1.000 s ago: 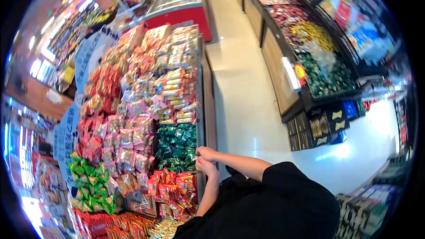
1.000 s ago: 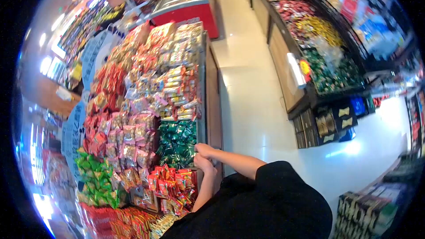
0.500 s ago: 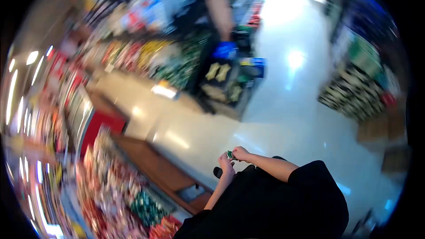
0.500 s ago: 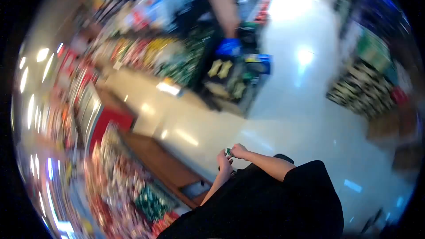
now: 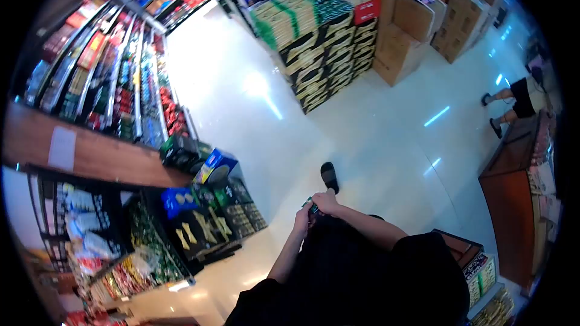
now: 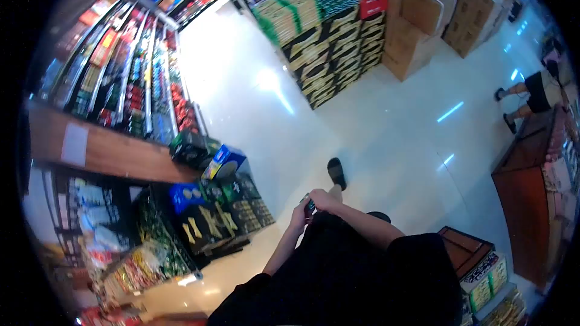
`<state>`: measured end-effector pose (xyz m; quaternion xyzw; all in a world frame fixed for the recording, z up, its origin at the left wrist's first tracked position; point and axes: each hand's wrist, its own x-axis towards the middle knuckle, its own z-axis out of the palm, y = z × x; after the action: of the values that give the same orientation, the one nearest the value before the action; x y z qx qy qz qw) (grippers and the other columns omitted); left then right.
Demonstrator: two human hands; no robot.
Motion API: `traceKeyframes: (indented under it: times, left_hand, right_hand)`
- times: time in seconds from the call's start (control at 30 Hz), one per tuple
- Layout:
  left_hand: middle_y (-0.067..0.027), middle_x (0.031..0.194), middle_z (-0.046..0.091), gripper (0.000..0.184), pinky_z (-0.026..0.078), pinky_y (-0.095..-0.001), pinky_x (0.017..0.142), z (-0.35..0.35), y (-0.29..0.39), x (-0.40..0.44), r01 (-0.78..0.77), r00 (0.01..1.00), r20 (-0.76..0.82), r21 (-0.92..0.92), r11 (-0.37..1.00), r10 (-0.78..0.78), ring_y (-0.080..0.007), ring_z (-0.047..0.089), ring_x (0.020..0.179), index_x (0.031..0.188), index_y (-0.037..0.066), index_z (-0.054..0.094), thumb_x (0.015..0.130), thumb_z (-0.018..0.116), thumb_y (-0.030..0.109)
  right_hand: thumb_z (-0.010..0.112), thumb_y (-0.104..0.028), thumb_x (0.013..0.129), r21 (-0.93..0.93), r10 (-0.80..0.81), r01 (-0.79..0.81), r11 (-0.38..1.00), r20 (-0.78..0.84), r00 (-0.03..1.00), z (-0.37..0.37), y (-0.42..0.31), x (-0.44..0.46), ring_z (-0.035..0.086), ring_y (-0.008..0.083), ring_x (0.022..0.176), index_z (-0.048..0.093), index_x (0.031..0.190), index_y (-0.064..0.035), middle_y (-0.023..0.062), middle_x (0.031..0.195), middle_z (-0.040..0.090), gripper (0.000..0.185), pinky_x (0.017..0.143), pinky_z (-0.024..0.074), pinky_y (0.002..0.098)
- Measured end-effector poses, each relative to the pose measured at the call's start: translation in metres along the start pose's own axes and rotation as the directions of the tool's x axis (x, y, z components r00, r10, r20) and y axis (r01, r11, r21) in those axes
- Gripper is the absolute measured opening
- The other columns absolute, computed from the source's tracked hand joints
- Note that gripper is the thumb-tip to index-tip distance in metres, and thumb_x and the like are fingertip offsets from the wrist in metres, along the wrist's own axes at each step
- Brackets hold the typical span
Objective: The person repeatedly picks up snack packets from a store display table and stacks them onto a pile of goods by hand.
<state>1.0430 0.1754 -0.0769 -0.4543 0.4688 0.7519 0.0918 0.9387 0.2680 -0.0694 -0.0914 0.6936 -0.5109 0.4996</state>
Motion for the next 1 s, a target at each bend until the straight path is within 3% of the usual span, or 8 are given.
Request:
traceKeyframes:
  times: [0.2,0.23,0.3,0.33,0.47,0.7,0.8,1.0]
  left_hand:
    - [0.0003,0.05,0.044,0.033,0.027,-0.0253,0.037,0.069,0.097,0.12,-0.07,0.988,0.147,0.191,0.979,0.042,-0.0094,0.04,0.04,0.065,0.009,0.054,0.086,0.056,0.034]
    - [-0.0001,0.05,0.045,0.031,0.027,-0.0257,0.037,0.082,0.114,0.144,-0.074,0.987,0.151,0.199,0.977,0.044,-0.0095,0.04,0.04,0.066,0.008,0.054,0.086,0.056,0.032]
    - [-0.0008,0.049,0.045,0.031,0.026,-0.0266,0.038,0.122,0.157,0.176,-0.076,0.988,0.15,0.225,0.971,0.042,-0.0099,0.04,0.04,0.063,0.008,0.054,0.085,0.056,0.029]
    - [-0.001,0.048,0.045,0.032,0.026,-0.0265,0.038,0.14,0.177,0.192,-0.106,0.983,0.174,0.255,0.961,0.063,-0.0099,0.039,0.04,0.062,0.008,0.054,0.085,0.056,0.03]
    - [-0.0007,0.048,0.044,0.032,0.027,-0.0265,0.04,0.218,0.264,0.24,-0.215,0.941,0.315,0.287,0.934,0.12,-0.0099,0.039,0.041,0.061,0.007,0.053,0.085,0.056,0.028]
    - [0.0,0.052,0.046,0.029,0.029,-0.0253,0.042,0.325,0.37,0.298,-0.405,0.857,0.462,0.33,0.852,0.229,-0.0092,0.041,0.045,0.066,0.007,0.055,0.087,0.055,0.028]
    - [0.0012,0.054,0.046,0.03,0.031,-0.0249,0.043,0.358,0.402,0.337,-0.435,0.865,0.43,0.384,0.814,0.26,-0.0084,0.042,0.046,0.07,0.007,0.057,0.088,0.054,0.03]
    - [0.0035,0.055,0.043,0.035,0.032,-0.0234,0.044,0.427,0.488,0.409,-0.406,0.898,0.331,0.374,0.834,0.288,-0.0076,0.042,0.047,0.075,0.009,0.054,0.092,0.05,0.039]
  right_hand:
    - [0.035,-0.018,0.089,0.042,-0.051,0.052,0.998,-0.04,0.998,-0.11,-0.037,0.079,0.053,0.0146,0.044,0.059,0.073,-0.0039,0.0066,0.056,0.057,0.032,0.044,0.0433,0.0297]
    - [0.036,-0.023,0.091,-0.172,-0.14,0.131,0.976,-0.042,0.989,-0.134,-0.031,0.104,0.051,0.0147,0.042,0.059,0.073,-0.0044,0.0058,0.056,0.057,0.034,0.043,0.0426,0.0294]
    - [0.038,-0.028,0.092,0.239,0.16,-0.139,0.961,-0.074,0.984,-0.18,-0.037,0.138,0.051,0.0145,0.042,0.06,0.073,-0.0053,0.0065,0.057,0.059,0.037,0.043,0.0412,0.0283]
    - [0.039,-0.033,0.093,0.375,0.225,-0.189,0.908,-0.055,0.973,-0.203,-0.064,0.134,0.051,0.014,0.045,0.059,0.071,-0.0064,0.0053,0.057,0.058,0.039,0.043,0.0399,0.0262]
    - [0.043,-0.031,0.093,0.518,0.095,-0.011,0.855,-0.135,0.986,-0.292,-0.139,0.15,0.049,0.0136,0.052,0.059,0.09,-0.0072,0.0027,0.063,0.053,0.03,0.048,0.0389,0.0278]
    - [0.051,-0.024,0.088,0.647,0.037,0.226,0.728,-0.366,0.93,-0.398,-0.196,0.204,0.04,0.0114,0.048,0.054,0.075,-0.0091,0.0003,0.059,0.045,0.02,0.044,0.0316,0.0269]
    - [0.051,-0.023,0.089,0.654,0.01,0.303,0.693,-0.429,0.903,-0.44,-0.224,0.243,0.038,0.0108,0.045,0.051,0.073,-0.0091,0.0,0.056,0.041,0.021,0.042,0.0291,0.0264]
    - [0.053,-0.025,0.09,0.653,-0.118,0.309,0.691,-0.321,0.94,-0.543,-0.285,0.331,0.043,0.0108,0.046,0.053,0.074,-0.0084,0.0008,0.057,0.048,0.023,0.044,0.0334,0.0261]
